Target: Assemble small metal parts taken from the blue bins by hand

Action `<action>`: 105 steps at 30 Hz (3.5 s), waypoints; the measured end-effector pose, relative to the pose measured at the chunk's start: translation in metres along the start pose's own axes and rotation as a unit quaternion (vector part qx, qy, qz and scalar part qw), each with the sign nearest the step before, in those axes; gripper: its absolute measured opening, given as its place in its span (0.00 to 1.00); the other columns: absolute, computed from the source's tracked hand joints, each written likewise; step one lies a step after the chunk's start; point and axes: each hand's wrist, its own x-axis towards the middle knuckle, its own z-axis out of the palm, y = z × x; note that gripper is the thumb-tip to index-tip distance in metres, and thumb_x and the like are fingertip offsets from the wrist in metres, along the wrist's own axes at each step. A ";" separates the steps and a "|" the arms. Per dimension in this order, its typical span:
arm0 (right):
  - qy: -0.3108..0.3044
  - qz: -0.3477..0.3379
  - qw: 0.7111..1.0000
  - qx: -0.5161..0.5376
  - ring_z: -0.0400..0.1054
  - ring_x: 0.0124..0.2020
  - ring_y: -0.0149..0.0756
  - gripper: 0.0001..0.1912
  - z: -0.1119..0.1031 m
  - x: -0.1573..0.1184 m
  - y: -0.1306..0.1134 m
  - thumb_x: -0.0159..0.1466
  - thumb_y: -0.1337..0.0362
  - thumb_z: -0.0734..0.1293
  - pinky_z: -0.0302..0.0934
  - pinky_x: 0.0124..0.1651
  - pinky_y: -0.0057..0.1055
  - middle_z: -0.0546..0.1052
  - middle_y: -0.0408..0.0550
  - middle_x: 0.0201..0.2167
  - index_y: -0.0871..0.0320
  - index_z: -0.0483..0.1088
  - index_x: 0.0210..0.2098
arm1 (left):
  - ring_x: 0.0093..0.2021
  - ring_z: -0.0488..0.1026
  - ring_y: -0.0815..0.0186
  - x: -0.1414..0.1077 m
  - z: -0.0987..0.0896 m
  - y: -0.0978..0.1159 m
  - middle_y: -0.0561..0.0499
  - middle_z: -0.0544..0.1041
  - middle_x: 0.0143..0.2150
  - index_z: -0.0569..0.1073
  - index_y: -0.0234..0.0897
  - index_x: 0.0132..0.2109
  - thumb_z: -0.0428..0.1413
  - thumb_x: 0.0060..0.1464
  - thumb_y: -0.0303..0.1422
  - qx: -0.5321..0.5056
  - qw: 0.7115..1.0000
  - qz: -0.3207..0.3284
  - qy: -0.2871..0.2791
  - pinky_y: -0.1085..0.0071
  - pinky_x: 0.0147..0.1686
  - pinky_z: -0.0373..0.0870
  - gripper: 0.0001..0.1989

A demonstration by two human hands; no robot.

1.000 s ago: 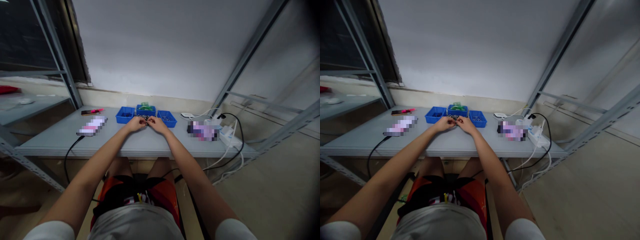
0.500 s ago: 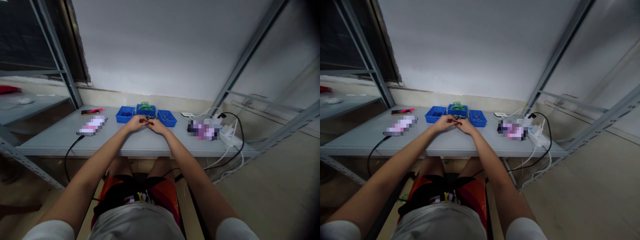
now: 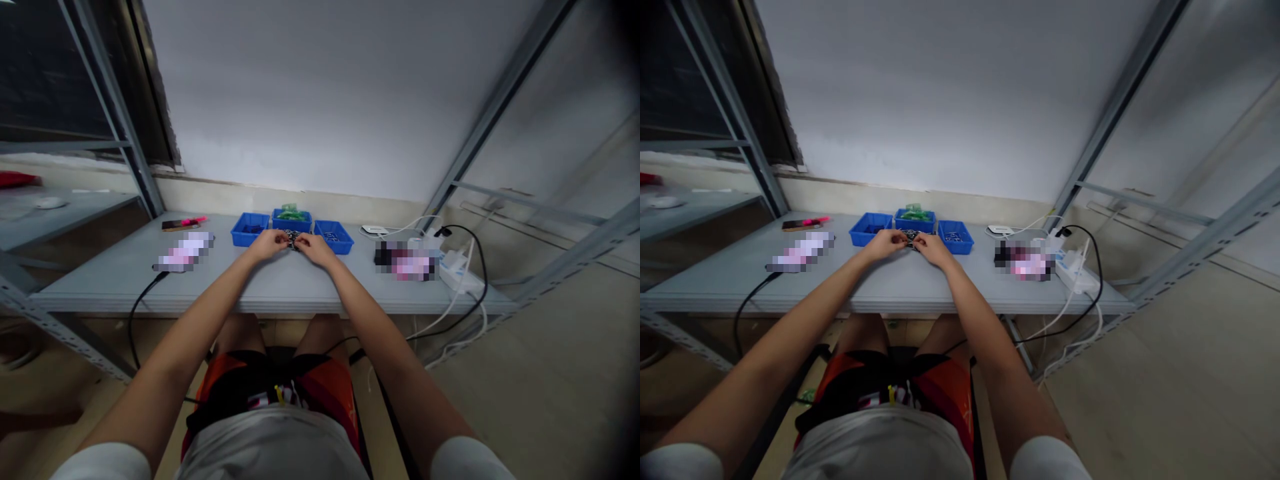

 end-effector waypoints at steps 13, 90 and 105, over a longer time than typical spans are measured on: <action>0.011 -0.007 1.000 0.020 0.66 0.30 0.30 0.09 -0.001 0.000 0.002 0.61 0.64 0.62 0.56 0.36 0.25 0.76 0.45 0.30 0.60 0.73 0.35 | 0.28 0.68 0.66 -0.002 0.001 0.003 0.50 0.75 0.27 0.75 0.33 0.34 0.53 0.46 0.32 0.007 0.999 -0.002 -0.037 0.73 0.29 0.63 0.10; 0.027 0.021 0.999 0.027 0.64 0.28 0.30 0.08 -0.002 0.001 0.003 0.62 0.63 0.60 0.54 0.34 0.26 0.72 0.43 0.27 0.59 0.68 0.34 | 0.30 0.68 0.66 -0.001 0.001 0.001 0.48 0.76 0.33 0.76 0.32 0.38 0.51 0.53 0.37 0.002 0.999 0.025 -0.029 0.72 0.33 0.63 0.14; -0.017 0.021 1.000 -0.003 0.63 0.28 0.29 0.07 0.000 -0.002 0.003 0.61 0.65 0.61 0.53 0.34 0.25 0.73 0.44 0.27 0.60 0.70 0.33 | 0.29 0.66 0.68 -0.003 -0.001 0.006 0.50 0.74 0.30 0.74 0.32 0.37 0.50 0.54 0.37 0.002 1.000 0.021 -0.021 0.73 0.31 0.60 0.13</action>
